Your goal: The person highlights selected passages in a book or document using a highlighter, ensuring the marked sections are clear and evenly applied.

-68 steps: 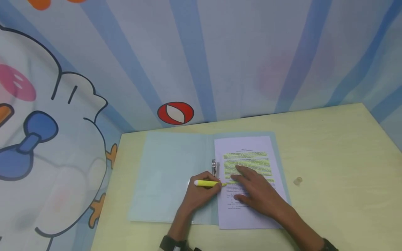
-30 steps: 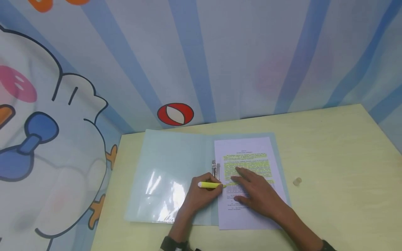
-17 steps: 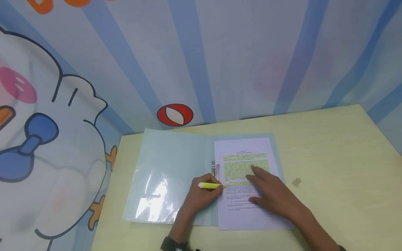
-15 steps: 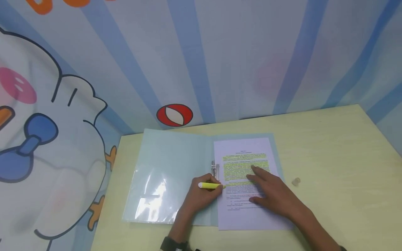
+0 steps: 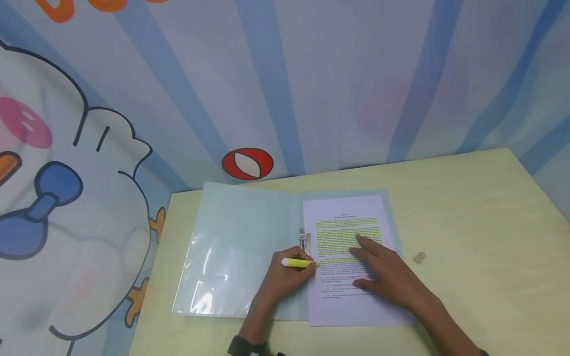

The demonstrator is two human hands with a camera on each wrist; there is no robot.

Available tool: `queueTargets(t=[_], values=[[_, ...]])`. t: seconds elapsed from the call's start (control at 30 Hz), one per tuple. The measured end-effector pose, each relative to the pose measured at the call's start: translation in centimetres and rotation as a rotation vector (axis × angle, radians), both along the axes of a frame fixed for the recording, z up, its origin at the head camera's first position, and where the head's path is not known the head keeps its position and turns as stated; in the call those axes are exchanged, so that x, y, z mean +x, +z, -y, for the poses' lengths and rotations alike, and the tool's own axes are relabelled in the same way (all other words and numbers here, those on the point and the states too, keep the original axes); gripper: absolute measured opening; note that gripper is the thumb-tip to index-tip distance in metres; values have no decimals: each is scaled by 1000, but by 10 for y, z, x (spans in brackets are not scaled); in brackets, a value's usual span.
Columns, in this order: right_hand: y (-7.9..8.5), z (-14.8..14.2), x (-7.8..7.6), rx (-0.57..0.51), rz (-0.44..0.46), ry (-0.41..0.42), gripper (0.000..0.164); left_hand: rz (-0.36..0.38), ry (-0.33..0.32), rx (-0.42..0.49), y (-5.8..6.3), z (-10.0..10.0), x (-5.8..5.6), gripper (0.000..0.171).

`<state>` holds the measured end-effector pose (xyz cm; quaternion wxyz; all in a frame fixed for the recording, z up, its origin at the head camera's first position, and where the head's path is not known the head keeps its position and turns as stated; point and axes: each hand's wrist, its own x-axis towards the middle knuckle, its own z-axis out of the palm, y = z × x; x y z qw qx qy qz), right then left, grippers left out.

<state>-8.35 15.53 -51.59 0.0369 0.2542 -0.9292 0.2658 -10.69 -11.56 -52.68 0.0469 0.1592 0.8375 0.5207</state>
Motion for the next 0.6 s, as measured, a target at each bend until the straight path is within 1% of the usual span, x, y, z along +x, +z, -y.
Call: queueTargets(t=[0.27, 0.6], values=[[0, 0, 1, -6, -10, 1, 73, 0, -3, -1, 2, -1, 0, 6], [0, 0, 1, -3, 13, -11, 73, -4, -15, 20, 1, -1, 1, 6]])
